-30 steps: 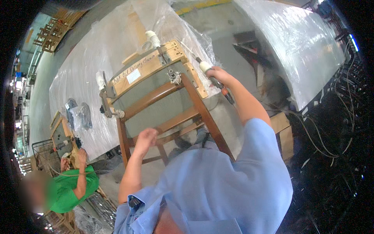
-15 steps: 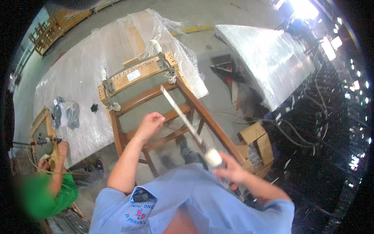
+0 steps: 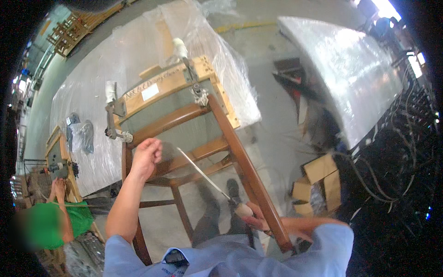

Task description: The person assembles wooden dining chairs by placing seat cushions onto frames, securing them with a pneumatic stapler, and moving the finished chairs to a stacking area. The process is repeated for multiple chairs.

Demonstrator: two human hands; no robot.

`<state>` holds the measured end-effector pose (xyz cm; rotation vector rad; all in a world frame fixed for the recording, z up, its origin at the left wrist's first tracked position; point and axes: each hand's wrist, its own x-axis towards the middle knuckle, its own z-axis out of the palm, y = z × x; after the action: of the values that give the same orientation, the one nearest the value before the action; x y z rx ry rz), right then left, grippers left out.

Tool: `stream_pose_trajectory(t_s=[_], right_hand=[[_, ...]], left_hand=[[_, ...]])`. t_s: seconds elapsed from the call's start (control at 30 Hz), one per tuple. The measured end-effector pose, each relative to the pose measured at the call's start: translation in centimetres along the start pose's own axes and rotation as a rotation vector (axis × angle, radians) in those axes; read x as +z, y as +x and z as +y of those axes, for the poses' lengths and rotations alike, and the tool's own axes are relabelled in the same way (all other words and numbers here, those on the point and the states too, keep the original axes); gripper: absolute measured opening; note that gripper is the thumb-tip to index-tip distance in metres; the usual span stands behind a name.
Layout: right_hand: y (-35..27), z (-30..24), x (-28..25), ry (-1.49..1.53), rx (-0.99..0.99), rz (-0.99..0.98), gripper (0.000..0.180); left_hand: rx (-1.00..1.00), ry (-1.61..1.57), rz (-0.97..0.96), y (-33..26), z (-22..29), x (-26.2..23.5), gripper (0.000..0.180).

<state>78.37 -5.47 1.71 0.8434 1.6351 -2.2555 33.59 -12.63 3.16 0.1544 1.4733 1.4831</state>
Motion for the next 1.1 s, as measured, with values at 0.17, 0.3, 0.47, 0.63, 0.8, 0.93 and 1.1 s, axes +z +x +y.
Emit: stream_pose_trajectory(t_s=[0.17, 0.3, 0.47, 0.63, 0.8, 0.93, 1.1], right_hand=[[6.8, 0.6, -1.1, 0.026, -0.024, -0.155, 0.039], [9.7, 1.4, -0.7, 0.044, -0.176, -0.226, 0.041], [10.3, 2.7, -0.6, 0.067, -0.086, -0.257, 0.043], [11.0, 4.4, 0.1, 0.132, -0.321, -0.111, 0.042], [10.7, 6.2, 0.2, -0.031, -0.189, -0.177, 0.043], [10.9, 7.0, 0.3, 0.042, -0.184, -0.211, 0.043], [11.4, 7.1, 0.2, 0.234, -0.198, -0.269, 0.043]], left_hand=[[0.048, 0.028, 0.119, 1.5, -1.4, -2.0, 0.015], [0.059, 0.053, 0.12, 1.9, -1.2, -0.7, 0.02], [0.028, 0.023, 0.098, 1.9, -2.4, -0.9, 0.019], [0.01, 0.085, 0.089, 1.8, -3.1, 0.3, 0.02], [0.061, 0.119, 0.089, 2.2, -3.5, 0.0, 0.021], [0.073, 0.105, 0.108, 1.9, -3.7, 0.3, 0.02], [0.081, 0.009, 0.072, 1.7, -3.4, 0.3, 0.022]])
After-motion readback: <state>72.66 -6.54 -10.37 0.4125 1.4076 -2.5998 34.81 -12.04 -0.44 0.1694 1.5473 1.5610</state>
